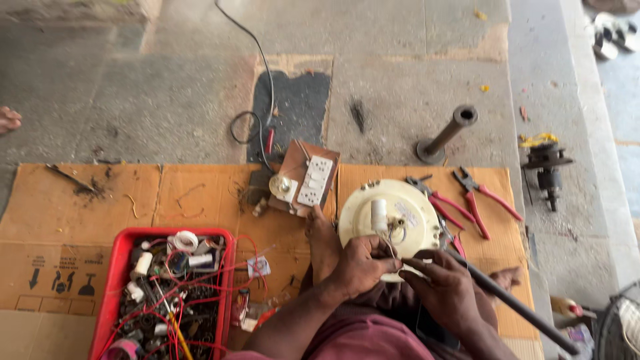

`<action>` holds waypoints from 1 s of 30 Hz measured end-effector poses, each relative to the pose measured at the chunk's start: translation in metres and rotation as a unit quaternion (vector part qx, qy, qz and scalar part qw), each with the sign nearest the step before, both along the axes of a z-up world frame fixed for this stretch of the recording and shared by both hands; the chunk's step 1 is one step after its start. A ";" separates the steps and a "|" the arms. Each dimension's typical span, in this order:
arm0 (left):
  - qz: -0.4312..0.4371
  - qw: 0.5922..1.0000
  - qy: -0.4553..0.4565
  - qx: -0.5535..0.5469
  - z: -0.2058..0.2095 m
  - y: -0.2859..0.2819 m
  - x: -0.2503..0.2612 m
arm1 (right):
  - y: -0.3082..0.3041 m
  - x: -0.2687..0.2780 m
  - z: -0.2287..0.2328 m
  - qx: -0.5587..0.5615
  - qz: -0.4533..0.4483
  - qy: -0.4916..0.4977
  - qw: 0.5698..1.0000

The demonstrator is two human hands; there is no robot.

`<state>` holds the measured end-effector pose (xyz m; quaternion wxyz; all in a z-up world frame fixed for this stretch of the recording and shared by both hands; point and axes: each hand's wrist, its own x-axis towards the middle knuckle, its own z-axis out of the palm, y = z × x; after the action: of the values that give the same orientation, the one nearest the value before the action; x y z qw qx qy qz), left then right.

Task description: The person repairs a ceiling fan motor assembly by hand and with a screwdriver. They strip wire ends using pliers, connect the wires to a terminal block on the fan motor, and secure them by tightening screws. The person also handles a capacitor and manages multiple wires in a bin while sitting on the floor.

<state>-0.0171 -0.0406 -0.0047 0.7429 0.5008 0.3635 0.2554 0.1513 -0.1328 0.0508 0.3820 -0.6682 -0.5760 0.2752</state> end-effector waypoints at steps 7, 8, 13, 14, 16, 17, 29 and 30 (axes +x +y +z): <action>-0.020 0.993 -0.030 -0.115 -0.003 0.010 -0.001 | 0.006 -0.004 -0.001 0.001 -0.007 -0.007 1.000; -0.019 0.993 -0.030 -0.116 -0.005 0.009 -0.001 | 0.006 -0.004 -0.001 -0.001 -0.007 -0.007 1.000; -0.022 0.997 -0.074 -0.027 -0.015 -0.002 -0.005 | 0.000 -0.008 -0.009 -0.123 -0.042 -0.017 0.991; -0.023 0.997 -0.072 -0.031 -0.018 0.000 -0.007 | 0.005 -0.008 -0.016 -0.127 -0.043 -0.015 0.991; -0.028 0.999 -0.008 0.032 -0.023 0.000 -0.010 | 0.010 -0.010 -0.031 -0.294 -0.163 0.296 0.894; -0.031 0.999 -0.006 0.023 -0.027 -0.003 -0.009 | 0.010 -0.009 -0.039 -0.302 -0.168 0.298 0.890; 0.000 0.997 -0.055 -0.061 -0.019 -0.004 -0.011 | -0.032 -0.006 -0.015 -0.163 -0.151 0.205 0.953; -0.003 0.996 -0.054 -0.064 -0.013 -0.001 -0.010 | -0.028 -0.005 -0.014 -0.011 -0.088 0.054 0.995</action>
<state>-0.0268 -0.0411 -0.0180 0.7930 0.4386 0.3366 0.2561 0.1458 -0.1607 0.0371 0.4276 -0.7050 -0.4902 0.2824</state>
